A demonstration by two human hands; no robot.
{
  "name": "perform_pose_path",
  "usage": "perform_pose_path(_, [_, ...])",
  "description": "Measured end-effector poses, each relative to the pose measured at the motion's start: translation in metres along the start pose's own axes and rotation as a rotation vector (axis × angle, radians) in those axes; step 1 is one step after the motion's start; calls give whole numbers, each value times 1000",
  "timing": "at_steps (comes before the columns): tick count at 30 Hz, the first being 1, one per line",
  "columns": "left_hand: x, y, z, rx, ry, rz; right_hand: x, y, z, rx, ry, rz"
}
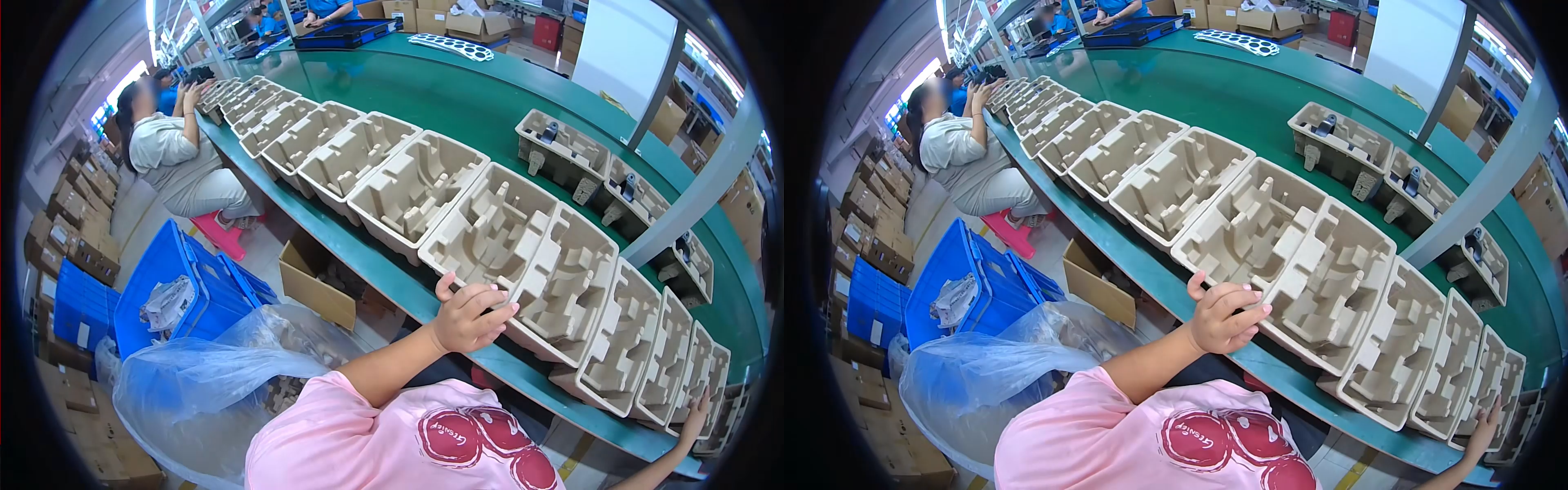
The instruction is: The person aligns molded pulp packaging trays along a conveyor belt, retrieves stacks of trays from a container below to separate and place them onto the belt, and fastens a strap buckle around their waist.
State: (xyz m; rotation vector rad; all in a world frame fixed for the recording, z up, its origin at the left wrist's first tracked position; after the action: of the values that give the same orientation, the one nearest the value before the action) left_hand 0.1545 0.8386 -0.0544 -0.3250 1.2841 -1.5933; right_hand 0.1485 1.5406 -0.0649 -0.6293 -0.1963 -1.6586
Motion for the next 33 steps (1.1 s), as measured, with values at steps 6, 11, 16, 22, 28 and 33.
perform_pose_path(6, [0, 0, -1, -5, 0, -4, -2, -2, -5, -19, -25, -1])
perform_pose_path(11, [1, 1, -1, -8, -1, -4, -6, -1, -6, -36, -43, -5])
perform_pose_path(16, [0, 2, -2, 1, 4, 4, -11, 5, -1, -55, -53, -16])
perform_pose_path(22, [1, 1, -2, -12, -3, -9, -15, 4, -1, -58, -79, 9])
perform_pose_path(28, [3, 3, -2, 48, 5, 0, -2, 25, 1, -58, 15, -47])
perform_pose_path(33, [2, 4, -4, 35, -16, 7, 34, 23, -4, -99, 73, -89])
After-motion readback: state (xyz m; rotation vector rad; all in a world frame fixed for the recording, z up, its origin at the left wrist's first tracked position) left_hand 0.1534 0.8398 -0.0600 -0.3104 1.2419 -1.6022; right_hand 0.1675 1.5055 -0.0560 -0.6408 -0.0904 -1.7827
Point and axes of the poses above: each hand's wrist, its own y-axis away from the middle knuckle, its own z-axis out of the back of the hand, x = y × z, the point moved 4 cm from there along -y, towards the middle knuckle, and after that the axes turned 14 degrees about z, right-handed, at the moved point
